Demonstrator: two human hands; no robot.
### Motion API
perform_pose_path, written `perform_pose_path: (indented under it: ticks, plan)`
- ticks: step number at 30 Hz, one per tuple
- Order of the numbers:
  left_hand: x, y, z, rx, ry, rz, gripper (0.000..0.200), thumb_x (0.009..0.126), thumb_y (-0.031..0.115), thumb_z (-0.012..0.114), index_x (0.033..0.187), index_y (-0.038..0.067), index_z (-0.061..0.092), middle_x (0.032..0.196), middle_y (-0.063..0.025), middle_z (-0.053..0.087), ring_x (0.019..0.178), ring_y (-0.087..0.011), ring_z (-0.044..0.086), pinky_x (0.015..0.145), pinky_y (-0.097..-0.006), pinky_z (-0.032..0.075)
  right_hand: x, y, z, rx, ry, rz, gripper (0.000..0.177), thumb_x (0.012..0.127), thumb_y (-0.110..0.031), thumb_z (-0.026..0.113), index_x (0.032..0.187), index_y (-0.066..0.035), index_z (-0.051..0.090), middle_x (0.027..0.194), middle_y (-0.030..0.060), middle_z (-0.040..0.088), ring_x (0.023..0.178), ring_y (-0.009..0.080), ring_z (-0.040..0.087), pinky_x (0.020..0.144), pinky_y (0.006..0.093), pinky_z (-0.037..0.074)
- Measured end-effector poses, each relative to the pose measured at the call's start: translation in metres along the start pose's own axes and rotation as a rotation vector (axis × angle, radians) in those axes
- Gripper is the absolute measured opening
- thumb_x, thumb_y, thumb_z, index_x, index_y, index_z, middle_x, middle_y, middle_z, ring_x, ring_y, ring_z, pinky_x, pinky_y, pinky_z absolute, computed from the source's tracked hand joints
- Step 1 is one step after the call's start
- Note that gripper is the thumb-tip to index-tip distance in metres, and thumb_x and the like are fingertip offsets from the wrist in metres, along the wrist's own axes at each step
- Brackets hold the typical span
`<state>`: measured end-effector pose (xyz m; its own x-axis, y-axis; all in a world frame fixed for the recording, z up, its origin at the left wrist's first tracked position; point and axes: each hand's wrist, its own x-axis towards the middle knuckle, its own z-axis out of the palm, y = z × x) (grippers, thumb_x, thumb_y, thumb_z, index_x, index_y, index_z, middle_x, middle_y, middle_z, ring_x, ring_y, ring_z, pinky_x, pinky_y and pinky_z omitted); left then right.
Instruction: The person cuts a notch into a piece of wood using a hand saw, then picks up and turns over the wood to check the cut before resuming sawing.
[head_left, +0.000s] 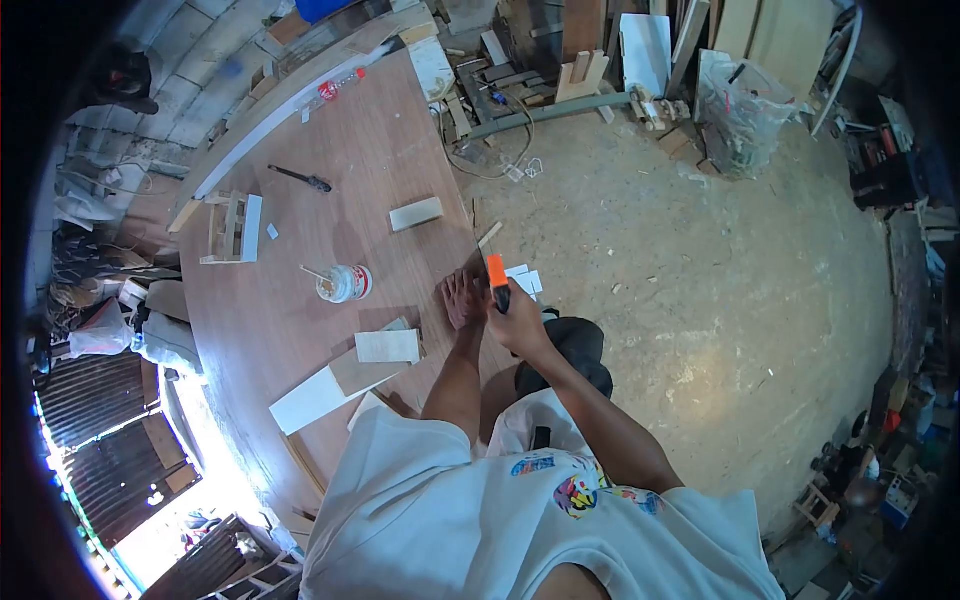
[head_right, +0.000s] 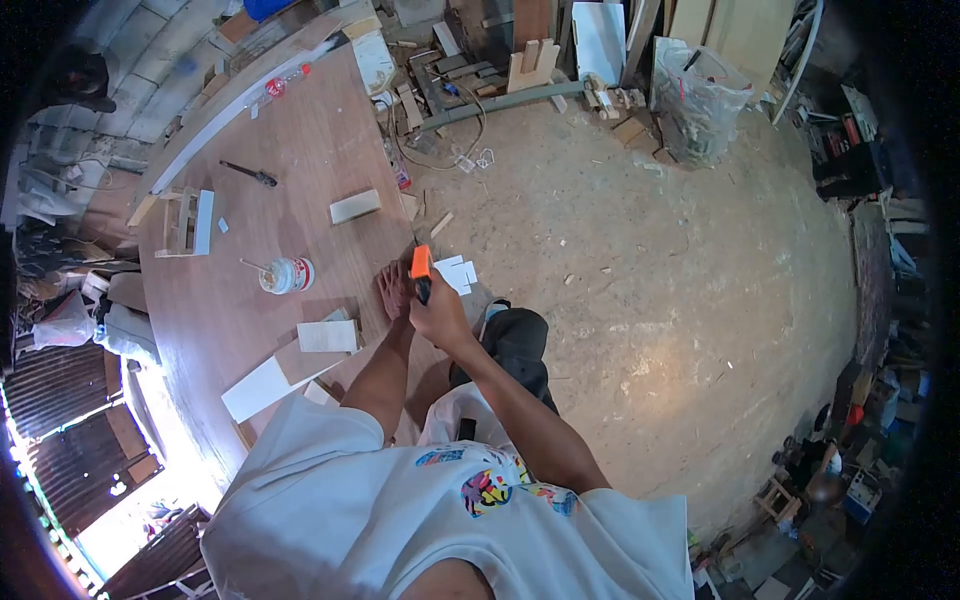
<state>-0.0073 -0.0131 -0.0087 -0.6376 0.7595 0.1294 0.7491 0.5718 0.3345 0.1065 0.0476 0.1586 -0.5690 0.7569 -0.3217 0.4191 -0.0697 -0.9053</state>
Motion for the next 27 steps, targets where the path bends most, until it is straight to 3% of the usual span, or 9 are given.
perform_pose_path:
  ticks: [2, 7, 10, 13, 17, 20, 23, 27]
  plan:
    - [-0.006, -0.008, 0.009, 0.023, 0.149, 0.103, 0.025, 0.084, 0.027, 0.057, 0.097, 0.005, 0.054, 0.094, -0.0128, 0.055, 0.098, -0.0308, 0.050, 0.093, -0.0438, 0.037, -0.009, -0.009, 0.000, -0.041, -0.021, 0.081, 0.020, 0.081, -0.005, 0.055, 0.098, 0.002, 0.049, 0.070, 0.0147, 0.051, 0.065, 0.0216, 0.054, 0.063, 0.0361, 0.044]
    - [-0.009, -0.006, 0.016, -0.024, 0.086, -0.011, 0.025, 0.084, 0.027, 0.058, 0.095, 0.005, 0.054, 0.096, -0.0123, 0.055, 0.099, -0.0311, 0.050, 0.096, -0.0442, 0.036, -0.073, -0.065, -0.039, 0.196, -0.029, 0.010, 0.016, 0.079, -0.003, 0.054, 0.094, 0.002, 0.050, 0.069, 0.0150, 0.053, 0.064, 0.0212, 0.052, 0.061, 0.0354, 0.043]
    - [-0.013, -0.008, 0.020, 0.001, 0.063, -0.010, 0.027, 0.085, 0.028, 0.056, 0.097, 0.005, 0.054, 0.101, -0.0130, 0.055, 0.102, -0.0312, 0.049, 0.098, -0.0444, 0.035, -0.013, 0.003, -0.006, 0.096, 0.000, -0.061, 0.014, 0.080, -0.004, 0.055, 0.093, 0.001, 0.049, 0.070, 0.0119, 0.051, 0.064, 0.0192, 0.051, 0.062, 0.0341, 0.042]
    - [-0.007, -0.012, 0.015, 0.108, 0.036, 0.014, 0.028, 0.086, 0.029, 0.056, 0.098, 0.004, 0.055, 0.105, -0.0132, 0.054, 0.106, -0.0312, 0.048, 0.098, -0.0442, 0.035, 0.021, 0.002, 0.011, -0.059, 0.025, -0.030, 0.013, 0.080, -0.003, 0.055, 0.091, 0.001, 0.049, 0.069, 0.0097, 0.050, 0.064, 0.0185, 0.051, 0.061, 0.0331, 0.041]
    - [-0.004, 0.003, 0.003, 0.032, 0.004, -0.043, 0.029, 0.086, 0.030, 0.055, 0.099, 0.004, 0.056, 0.104, -0.0135, 0.054, 0.106, -0.0316, 0.048, 0.099, -0.0447, 0.035, -0.042, -0.030, -0.024, 0.088, -0.072, -0.054, 0.012, 0.078, -0.003, 0.055, 0.088, 0.001, 0.049, 0.066, 0.0095, 0.049, 0.062, 0.0178, 0.049, 0.059, 0.0330, 0.041]
    - [-0.019, -0.033, 0.070, -0.143, 0.095, -0.049, 0.029, 0.086, 0.029, 0.054, 0.099, 0.003, 0.057, 0.102, -0.0139, 0.056, 0.105, -0.0321, 0.049, 0.099, -0.0453, 0.035, -0.046, -0.029, -0.028, 0.117, -0.006, -0.033, 0.010, 0.079, -0.003, 0.054, 0.087, 0.000, 0.049, 0.065, 0.0095, 0.048, 0.060, 0.0168, 0.046, 0.057, 0.0333, 0.040]
    - [-0.010, -0.002, 0.007, 0.021, 0.118, 0.041, 0.030, 0.086, 0.029, 0.055, 0.100, 0.003, 0.057, 0.101, -0.0137, 0.056, 0.105, -0.0322, 0.049, 0.100, -0.0453, 0.035, -0.006, -0.009, -0.007, 0.072, -0.021, -0.048, 0.012, 0.082, -0.007, 0.054, 0.089, 0.000, 0.048, 0.066, 0.0088, 0.047, 0.061, 0.0152, 0.045, 0.058, 0.0331, 0.040]
    - [-0.002, 0.001, 0.001, 0.000, 0.004, -0.058, 0.030, 0.085, 0.030, 0.055, 0.099, 0.003, 0.057, 0.103, -0.0128, 0.057, 0.106, -0.0316, 0.049, 0.100, -0.0449, 0.035, -0.042, -0.051, -0.029, 0.106, -0.062, -0.047, 0.016, 0.081, -0.005, 0.055, 0.094, 0.001, 0.049, 0.066, 0.0092, 0.047, 0.061, 0.0158, 0.047, 0.058, 0.0338, 0.041]
